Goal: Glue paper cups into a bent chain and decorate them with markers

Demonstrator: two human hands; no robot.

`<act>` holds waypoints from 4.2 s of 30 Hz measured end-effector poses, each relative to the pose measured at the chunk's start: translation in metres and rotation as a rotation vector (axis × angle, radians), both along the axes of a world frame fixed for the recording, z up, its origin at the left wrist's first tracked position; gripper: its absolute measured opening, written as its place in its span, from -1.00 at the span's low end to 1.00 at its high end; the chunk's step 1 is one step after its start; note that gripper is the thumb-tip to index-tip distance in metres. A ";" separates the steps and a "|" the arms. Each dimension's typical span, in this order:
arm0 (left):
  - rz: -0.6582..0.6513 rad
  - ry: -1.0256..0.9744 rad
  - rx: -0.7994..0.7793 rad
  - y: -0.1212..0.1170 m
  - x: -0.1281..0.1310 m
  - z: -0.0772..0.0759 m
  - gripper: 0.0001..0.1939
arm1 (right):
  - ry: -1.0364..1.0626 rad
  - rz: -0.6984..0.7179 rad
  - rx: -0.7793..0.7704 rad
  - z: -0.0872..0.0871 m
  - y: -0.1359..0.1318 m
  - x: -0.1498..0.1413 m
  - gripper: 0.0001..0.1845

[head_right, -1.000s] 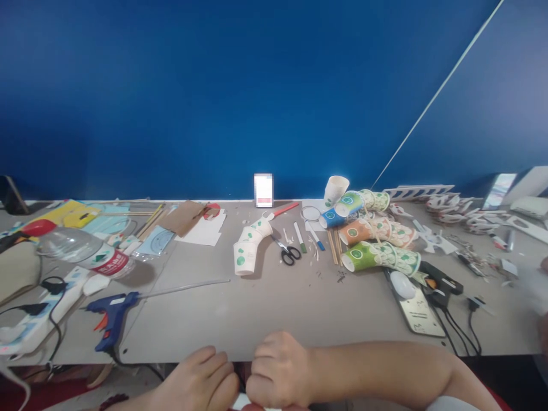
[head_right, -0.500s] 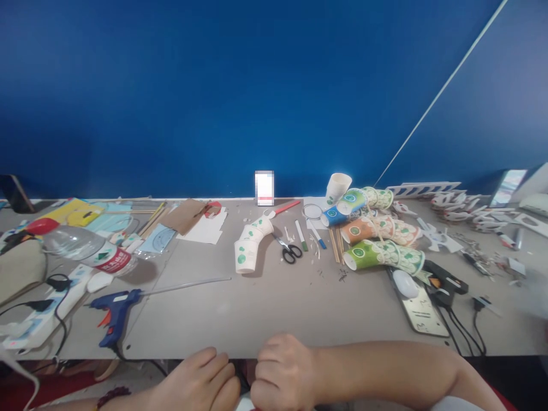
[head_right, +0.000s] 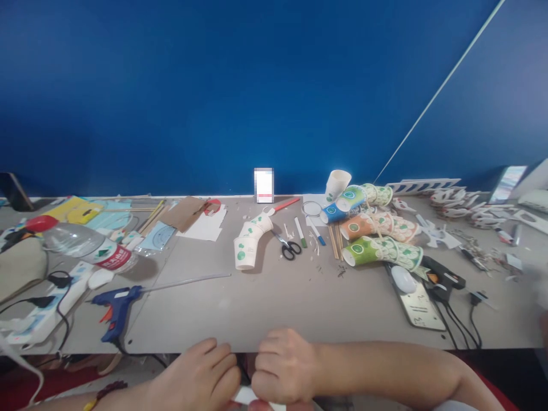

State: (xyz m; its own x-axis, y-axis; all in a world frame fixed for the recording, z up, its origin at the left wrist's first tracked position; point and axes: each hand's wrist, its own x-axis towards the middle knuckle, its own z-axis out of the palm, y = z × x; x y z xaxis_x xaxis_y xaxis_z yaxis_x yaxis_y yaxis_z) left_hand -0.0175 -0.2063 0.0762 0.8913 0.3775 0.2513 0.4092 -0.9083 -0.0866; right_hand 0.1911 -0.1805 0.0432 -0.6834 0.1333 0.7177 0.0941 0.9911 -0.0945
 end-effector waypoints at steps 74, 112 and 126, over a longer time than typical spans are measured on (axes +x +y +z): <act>1.059 -0.213 -0.301 0.242 -0.021 -0.066 -0.72 | 0.811 -0.436 -1.235 -0.013 0.225 0.014 -0.66; 0.483 -1.705 -1.694 0.180 0.041 -0.057 -0.53 | 0.871 -0.486 -0.984 0.015 0.148 0.015 -0.65; 0.346 -1.781 -1.867 0.175 0.052 -0.068 -0.36 | 0.736 -0.473 -0.942 -0.034 0.096 -0.023 -0.83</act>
